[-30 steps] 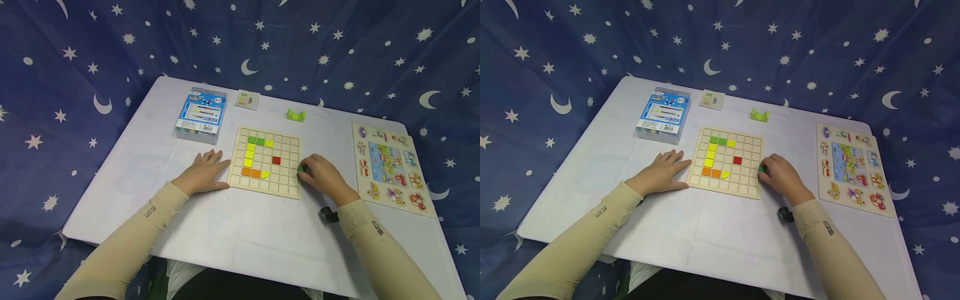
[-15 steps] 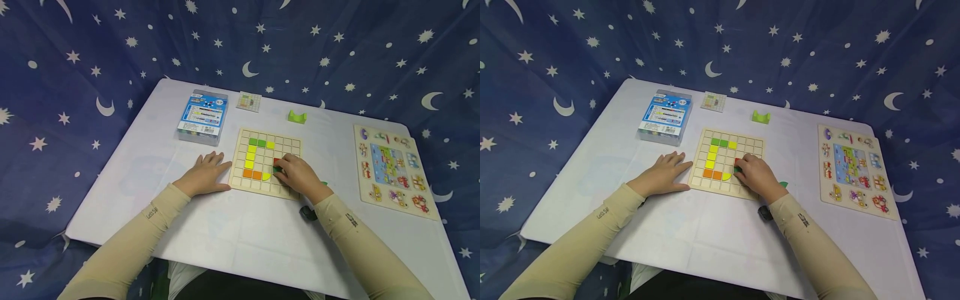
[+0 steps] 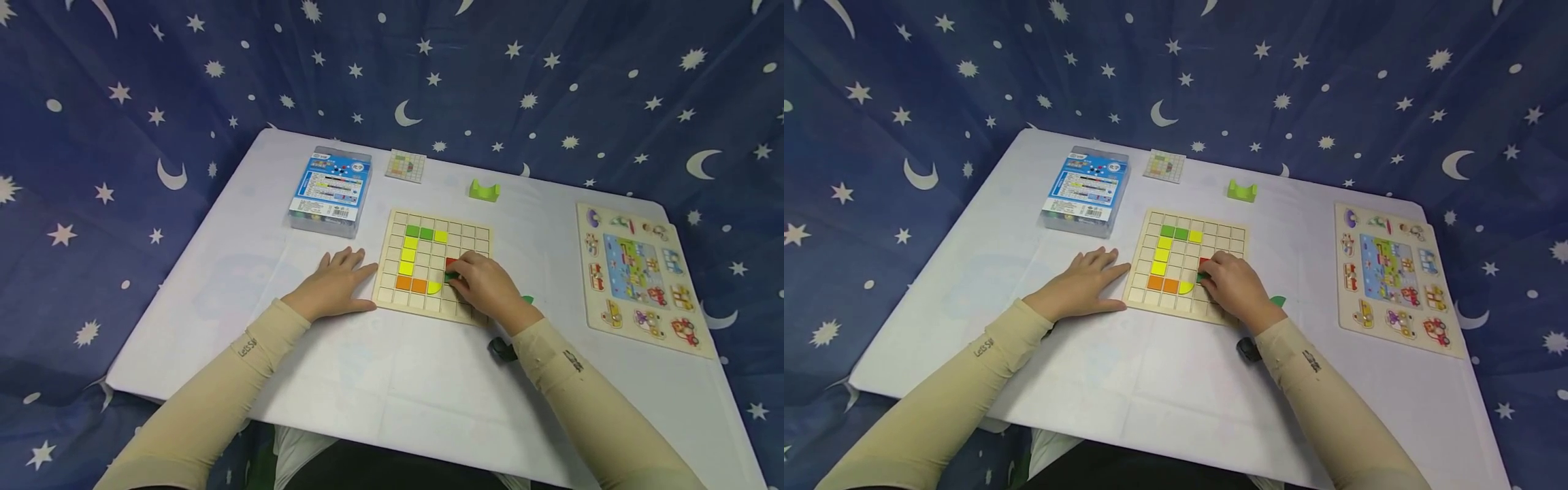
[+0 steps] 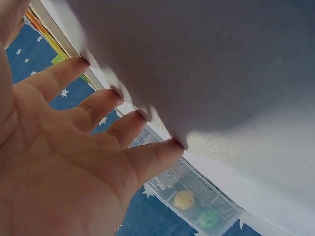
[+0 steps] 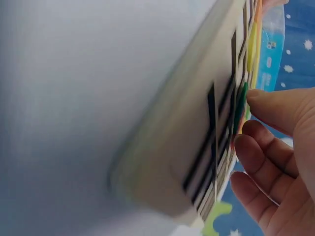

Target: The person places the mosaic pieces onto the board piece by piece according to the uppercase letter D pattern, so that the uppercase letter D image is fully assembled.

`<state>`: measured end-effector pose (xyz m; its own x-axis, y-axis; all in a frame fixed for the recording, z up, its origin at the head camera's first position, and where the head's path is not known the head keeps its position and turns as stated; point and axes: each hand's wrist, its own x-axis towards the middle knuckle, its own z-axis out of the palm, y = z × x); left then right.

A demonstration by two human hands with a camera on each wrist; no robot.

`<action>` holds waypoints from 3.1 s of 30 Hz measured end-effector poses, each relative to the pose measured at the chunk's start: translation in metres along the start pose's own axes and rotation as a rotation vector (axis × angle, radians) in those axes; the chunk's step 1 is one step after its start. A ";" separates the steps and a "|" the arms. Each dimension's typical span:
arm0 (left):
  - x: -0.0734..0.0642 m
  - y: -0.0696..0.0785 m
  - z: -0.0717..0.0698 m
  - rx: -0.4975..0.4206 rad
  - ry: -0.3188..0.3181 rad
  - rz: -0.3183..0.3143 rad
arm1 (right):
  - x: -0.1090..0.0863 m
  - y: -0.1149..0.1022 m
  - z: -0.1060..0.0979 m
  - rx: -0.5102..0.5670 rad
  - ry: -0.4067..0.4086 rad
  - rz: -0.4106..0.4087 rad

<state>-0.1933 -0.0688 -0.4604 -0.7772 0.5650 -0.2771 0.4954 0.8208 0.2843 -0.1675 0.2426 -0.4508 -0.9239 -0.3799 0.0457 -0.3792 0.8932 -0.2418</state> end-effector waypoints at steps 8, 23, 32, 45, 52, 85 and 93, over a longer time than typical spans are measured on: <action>-0.002 0.000 0.000 -0.001 0.004 -0.012 | -0.035 0.044 -0.029 -0.006 -0.029 0.174; -0.001 0.000 -0.003 -0.007 -0.002 0.002 | -0.070 0.072 -0.033 -0.037 -0.182 0.300; 0.000 0.001 -0.001 -0.006 0.000 0.011 | -0.070 0.077 -0.041 0.031 -0.209 0.326; -0.001 0.002 -0.003 -0.002 -0.005 0.002 | -0.068 0.076 -0.032 0.065 -0.217 0.283; -0.001 0.002 -0.001 -0.001 -0.004 -0.001 | -0.065 0.076 -0.034 0.110 -0.282 0.263; -0.008 0.003 0.000 0.008 0.013 -0.003 | -0.016 0.057 -0.029 0.017 -0.066 0.076; -0.008 0.011 0.002 0.000 -0.002 0.002 | 0.026 0.037 -0.021 0.007 -0.136 0.054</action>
<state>-0.1814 -0.0644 -0.4567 -0.7755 0.5668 -0.2781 0.4971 0.8198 0.2845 -0.2066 0.2712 -0.4380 -0.9273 -0.3607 -0.0997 -0.3281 0.9118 -0.2468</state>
